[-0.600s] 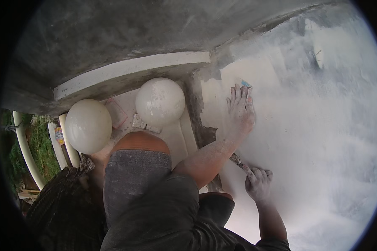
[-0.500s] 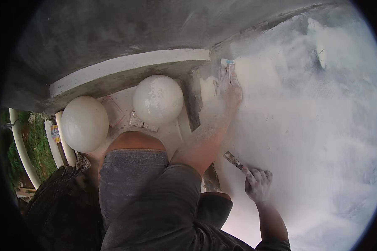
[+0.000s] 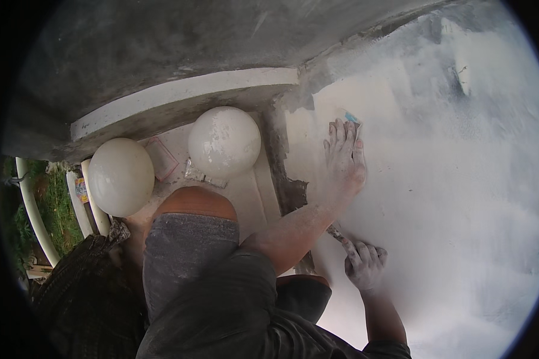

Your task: The person applies and smooths plaster onto a wall using a trowel and hand, working along the edge where the wall meets a tiled floor. The person repeatedly scoops material, spreads it, and levels the surface.

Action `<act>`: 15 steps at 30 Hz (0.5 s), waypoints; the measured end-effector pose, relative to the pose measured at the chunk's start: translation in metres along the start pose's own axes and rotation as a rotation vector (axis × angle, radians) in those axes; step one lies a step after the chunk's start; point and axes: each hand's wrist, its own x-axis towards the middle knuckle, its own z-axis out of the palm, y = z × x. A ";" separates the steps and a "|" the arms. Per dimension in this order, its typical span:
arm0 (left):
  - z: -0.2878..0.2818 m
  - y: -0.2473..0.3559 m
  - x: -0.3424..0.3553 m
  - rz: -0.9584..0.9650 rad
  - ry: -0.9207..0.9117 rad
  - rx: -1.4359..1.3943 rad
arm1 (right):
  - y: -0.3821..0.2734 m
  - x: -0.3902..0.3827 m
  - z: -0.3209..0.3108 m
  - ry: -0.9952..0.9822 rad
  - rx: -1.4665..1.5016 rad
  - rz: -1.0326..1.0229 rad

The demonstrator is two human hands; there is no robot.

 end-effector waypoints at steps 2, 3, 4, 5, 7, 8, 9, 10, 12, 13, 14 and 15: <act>0.003 -0.007 -0.017 0.049 -0.052 0.003 | -0.001 -0.003 0.002 -0.038 -0.034 0.015; 0.005 -0.021 0.009 0.046 0.020 -0.144 | 0.001 0.001 0.007 0.032 -0.015 -0.013; 0.000 -0.036 0.056 0.010 0.043 -0.259 | 0.003 0.001 0.010 0.039 -0.006 -0.034; -0.005 -0.042 0.072 0.028 0.117 -0.387 | 0.002 -0.003 0.009 0.069 0.016 -0.048; -0.001 -0.012 0.023 -0.087 0.001 -0.157 | 0.002 -0.005 0.009 0.021 -0.005 -0.034; -0.012 0.007 0.014 -0.114 -0.046 -0.028 | 0.001 -0.001 0.013 0.094 0.003 -0.019; -0.027 0.019 0.016 -0.061 -0.044 -0.008 | 0.002 -0.004 0.009 0.046 0.003 -0.009; -0.036 0.027 0.017 -0.036 -0.065 0.007 | 0.003 -0.004 0.008 0.045 -0.001 -0.002; -0.046 0.033 0.028 -0.136 -0.125 -0.228 | 0.002 -0.002 0.008 0.040 0.011 -0.028; -0.054 0.030 0.051 -0.258 -0.168 -0.472 | 0.002 -0.003 0.008 0.035 0.033 -0.051; -0.051 0.025 0.050 -0.279 -0.144 -0.534 | 0.003 -0.002 0.008 0.070 0.072 -0.064; -0.049 0.015 0.055 -0.306 -0.176 -0.483 | 0.002 -0.002 0.008 -0.003 0.056 -0.059</act>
